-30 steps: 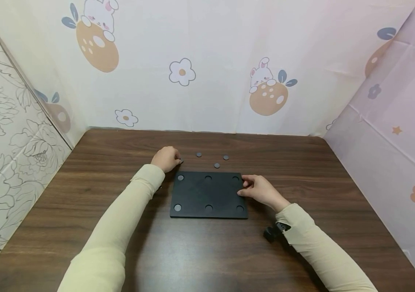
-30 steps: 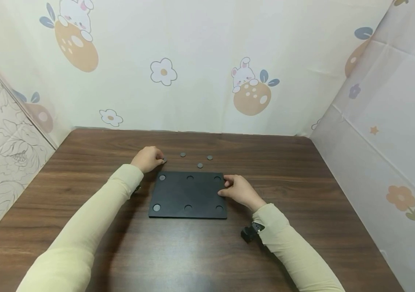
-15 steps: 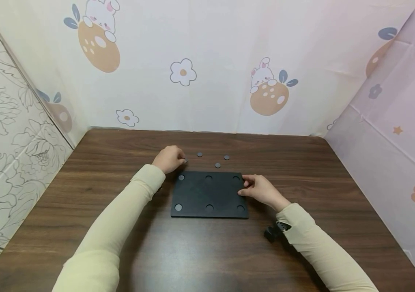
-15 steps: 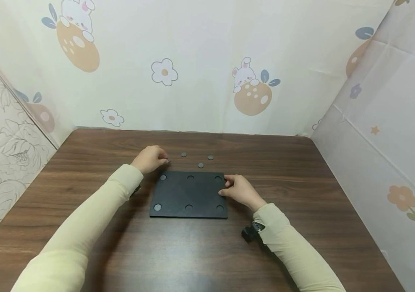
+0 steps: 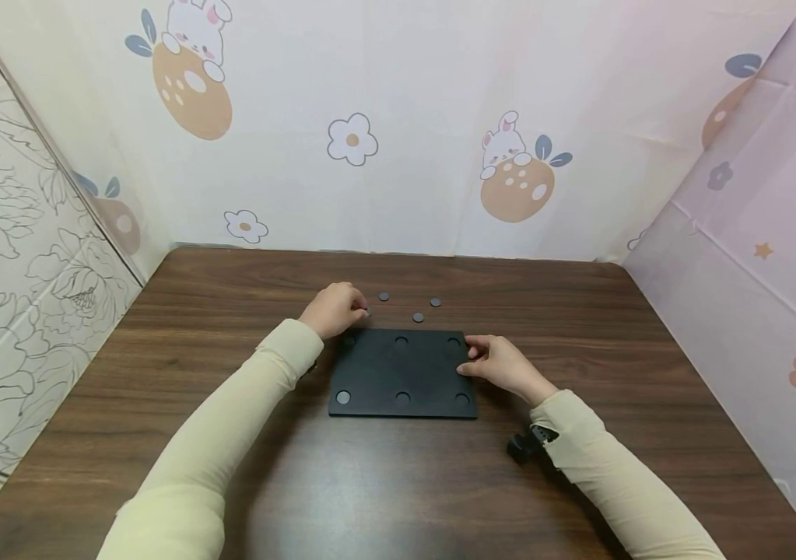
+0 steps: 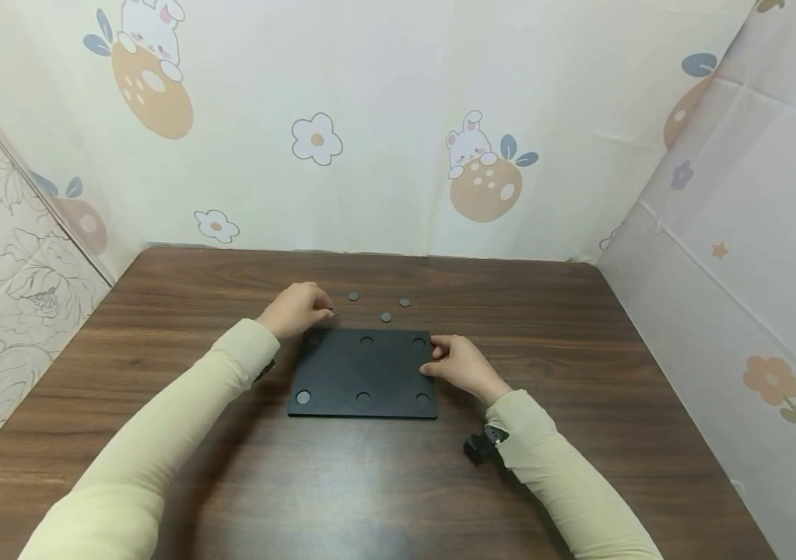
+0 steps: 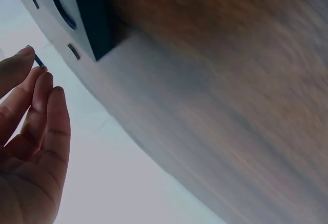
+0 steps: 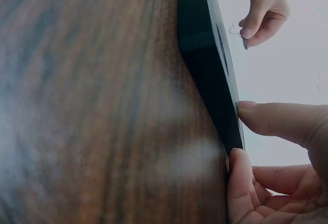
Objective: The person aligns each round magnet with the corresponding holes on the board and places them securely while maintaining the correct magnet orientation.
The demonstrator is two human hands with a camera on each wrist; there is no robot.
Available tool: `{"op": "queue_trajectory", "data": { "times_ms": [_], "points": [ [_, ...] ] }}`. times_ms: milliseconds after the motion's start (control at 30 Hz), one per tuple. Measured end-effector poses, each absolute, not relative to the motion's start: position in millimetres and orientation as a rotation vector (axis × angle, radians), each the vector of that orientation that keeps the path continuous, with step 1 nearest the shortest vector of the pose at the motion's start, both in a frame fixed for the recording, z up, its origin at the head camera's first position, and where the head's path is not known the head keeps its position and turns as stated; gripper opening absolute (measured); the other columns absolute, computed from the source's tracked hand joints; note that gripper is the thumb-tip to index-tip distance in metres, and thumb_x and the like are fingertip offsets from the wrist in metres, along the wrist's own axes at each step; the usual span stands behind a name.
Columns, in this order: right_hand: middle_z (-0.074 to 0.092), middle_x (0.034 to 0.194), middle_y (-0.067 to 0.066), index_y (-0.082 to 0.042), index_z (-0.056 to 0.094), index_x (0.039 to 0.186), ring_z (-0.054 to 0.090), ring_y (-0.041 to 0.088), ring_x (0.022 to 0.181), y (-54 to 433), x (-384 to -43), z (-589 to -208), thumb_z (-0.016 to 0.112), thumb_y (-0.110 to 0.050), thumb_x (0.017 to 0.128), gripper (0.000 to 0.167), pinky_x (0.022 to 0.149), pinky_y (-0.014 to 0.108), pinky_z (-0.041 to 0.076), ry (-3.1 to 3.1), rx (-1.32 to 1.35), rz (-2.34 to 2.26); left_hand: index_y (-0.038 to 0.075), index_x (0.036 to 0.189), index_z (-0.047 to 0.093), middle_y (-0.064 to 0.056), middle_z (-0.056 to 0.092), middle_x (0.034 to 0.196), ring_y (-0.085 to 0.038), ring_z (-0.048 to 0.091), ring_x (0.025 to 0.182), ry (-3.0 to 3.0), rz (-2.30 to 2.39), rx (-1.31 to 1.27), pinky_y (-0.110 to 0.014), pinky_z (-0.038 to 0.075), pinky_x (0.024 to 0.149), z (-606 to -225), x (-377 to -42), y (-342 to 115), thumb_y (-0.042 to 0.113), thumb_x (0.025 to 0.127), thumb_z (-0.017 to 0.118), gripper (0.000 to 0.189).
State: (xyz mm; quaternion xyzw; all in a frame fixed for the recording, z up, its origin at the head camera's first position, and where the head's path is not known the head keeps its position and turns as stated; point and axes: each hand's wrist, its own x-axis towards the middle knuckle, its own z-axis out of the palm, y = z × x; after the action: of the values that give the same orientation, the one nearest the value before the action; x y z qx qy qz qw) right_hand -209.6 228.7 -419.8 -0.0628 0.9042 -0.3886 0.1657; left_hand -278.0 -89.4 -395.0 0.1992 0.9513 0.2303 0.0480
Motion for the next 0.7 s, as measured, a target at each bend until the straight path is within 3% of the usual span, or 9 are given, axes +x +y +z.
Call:
{"op": "queue_trajectory", "data": {
  "times_ms": [700],
  "points": [
    [0.055,0.101,0.01,0.003,0.042,0.145,0.048,0.02,0.075,228,-209,-420,0.073,-0.018,0.088,0.068,0.065,0.031,0.04,2.584,-0.177,-1.098,0.008,0.107,0.075,-0.008,0.067,0.106,-0.02,0.064,0.095,2.835,0.711,0.765,-0.032,0.055,0.081,-393,-266,-61,0.017,0.095,0.066,0.018]
  ]
}}
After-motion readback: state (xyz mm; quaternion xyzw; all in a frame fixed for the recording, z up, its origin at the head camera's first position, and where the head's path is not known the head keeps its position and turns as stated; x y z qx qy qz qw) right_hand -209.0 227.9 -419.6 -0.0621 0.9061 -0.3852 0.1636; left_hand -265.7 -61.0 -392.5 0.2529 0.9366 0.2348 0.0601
